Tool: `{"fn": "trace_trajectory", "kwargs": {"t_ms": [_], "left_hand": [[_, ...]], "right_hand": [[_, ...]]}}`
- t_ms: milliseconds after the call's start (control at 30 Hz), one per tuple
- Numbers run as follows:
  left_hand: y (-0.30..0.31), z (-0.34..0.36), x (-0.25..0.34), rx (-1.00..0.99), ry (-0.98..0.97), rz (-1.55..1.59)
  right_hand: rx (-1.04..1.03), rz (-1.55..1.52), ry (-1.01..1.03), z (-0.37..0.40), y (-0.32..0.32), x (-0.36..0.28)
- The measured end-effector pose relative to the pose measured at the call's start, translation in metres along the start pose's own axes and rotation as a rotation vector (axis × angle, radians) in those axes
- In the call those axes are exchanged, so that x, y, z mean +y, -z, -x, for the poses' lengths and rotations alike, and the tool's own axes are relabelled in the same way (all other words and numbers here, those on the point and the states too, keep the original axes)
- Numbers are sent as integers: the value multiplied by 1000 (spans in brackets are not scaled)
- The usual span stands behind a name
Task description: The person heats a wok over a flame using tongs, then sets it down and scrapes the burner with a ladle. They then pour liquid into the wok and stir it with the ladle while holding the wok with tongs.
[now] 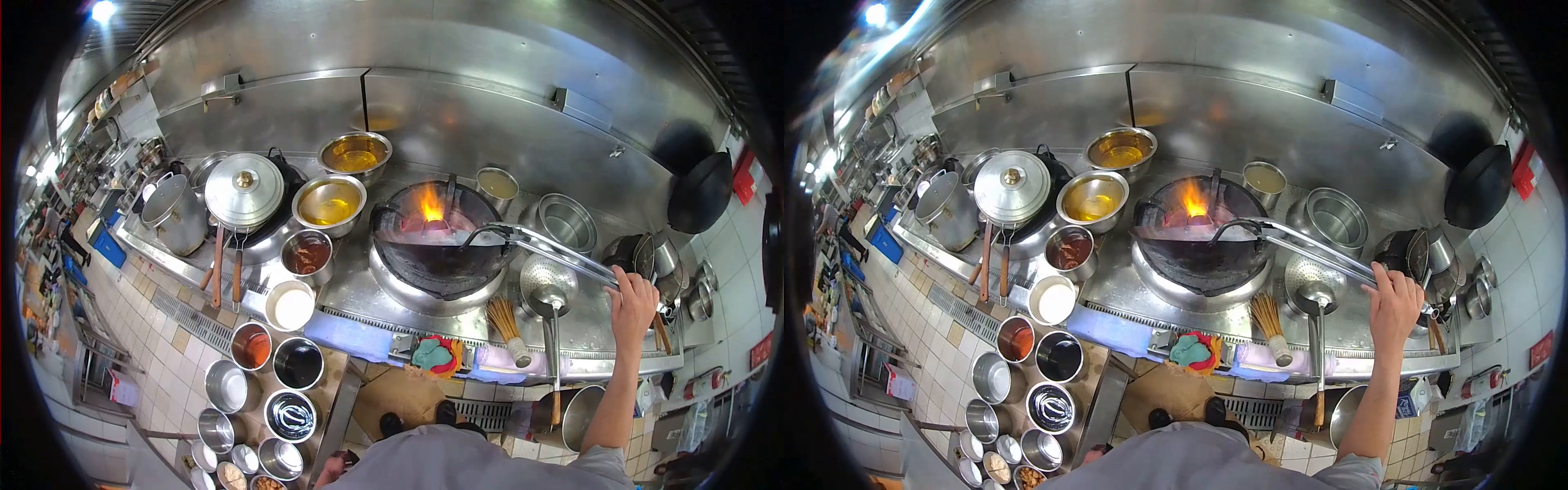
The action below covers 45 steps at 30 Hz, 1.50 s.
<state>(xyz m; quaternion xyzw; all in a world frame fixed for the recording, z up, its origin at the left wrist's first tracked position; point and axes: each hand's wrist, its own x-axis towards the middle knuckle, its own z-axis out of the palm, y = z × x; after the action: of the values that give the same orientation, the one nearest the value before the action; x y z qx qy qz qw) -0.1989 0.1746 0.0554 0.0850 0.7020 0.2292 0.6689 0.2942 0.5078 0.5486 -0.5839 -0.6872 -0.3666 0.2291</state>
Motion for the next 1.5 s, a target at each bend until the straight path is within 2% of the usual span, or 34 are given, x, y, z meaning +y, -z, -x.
{"fn": "trace_trajectory", "kwargs": {"t_ms": [167, 233, 267, 400, 533, 600, 967, 1500], "left_hand": [[8, -48, -37, -40, -36, 62], [2, -12, -10, 10, -141, -205], [-8, 26, 23, 46, -188, -339], [-9, 13, 10, 111, -155, -262], [1, -29, -44, 111, -10, -16], [5, -27, -53, 102, 39, 68], [26, -8, -45, -6, -16, -63], [28, 1, -38, -19, -203, -364]], "right_hand": [[-6, -6, 0, 1, -9, 0], [-12, 4, -7, 3, -14, 2], [-14, -3, 4, 3, -15, 1], [-12, -1, -28, 4, -17, -2], [-13, 19, -56, 6, -18, -7], [-12, 24, -60, 8, -18, -10], [-42, 77, -49, 12, -5, -21], [-21, 176, -3, -33, -7, -23]]}}
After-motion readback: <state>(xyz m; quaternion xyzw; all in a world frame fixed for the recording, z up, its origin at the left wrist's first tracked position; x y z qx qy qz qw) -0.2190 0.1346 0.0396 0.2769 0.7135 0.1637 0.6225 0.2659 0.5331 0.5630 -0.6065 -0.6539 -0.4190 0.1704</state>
